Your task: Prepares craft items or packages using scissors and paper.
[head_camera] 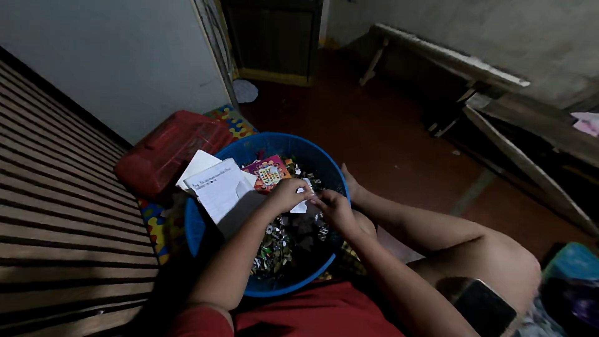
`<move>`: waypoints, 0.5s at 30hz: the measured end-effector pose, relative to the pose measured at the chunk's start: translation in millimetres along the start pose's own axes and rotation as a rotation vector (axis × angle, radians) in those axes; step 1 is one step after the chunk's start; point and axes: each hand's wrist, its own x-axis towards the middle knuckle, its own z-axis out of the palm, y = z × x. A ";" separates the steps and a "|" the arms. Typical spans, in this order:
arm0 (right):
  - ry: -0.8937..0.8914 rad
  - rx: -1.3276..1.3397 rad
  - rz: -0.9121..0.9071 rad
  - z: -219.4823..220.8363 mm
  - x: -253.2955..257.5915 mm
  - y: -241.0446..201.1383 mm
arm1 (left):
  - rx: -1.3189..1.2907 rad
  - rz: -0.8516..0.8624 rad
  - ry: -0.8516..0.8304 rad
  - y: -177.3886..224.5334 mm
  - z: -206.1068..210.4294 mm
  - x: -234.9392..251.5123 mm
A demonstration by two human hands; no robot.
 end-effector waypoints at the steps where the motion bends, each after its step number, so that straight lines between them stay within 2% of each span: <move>1: 0.028 0.021 -0.017 0.3 -0.9 0.9 | -0.015 -0.018 0.026 -0.8 -0.2 0.4; 4: 0.086 0.097 -0.032 -1.4 -4.3 0.0 | -0.081 -0.083 0.201 -12.4 -9.6 1.2; 8: 0.052 0.156 0.054 -4.3 -2.3 -3.9 | -0.203 -0.095 0.379 -26.5 -21.4 -0.5; 10: 0.040 0.208 0.096 -3.3 0.4 -3.7 | -0.192 -0.088 0.342 -24.0 -20.7 -0.6; 15: 0.111 0.364 0.121 -1.2 2.2 -2.6 | -0.086 -0.031 -0.001 -10.6 -10.5 -1.4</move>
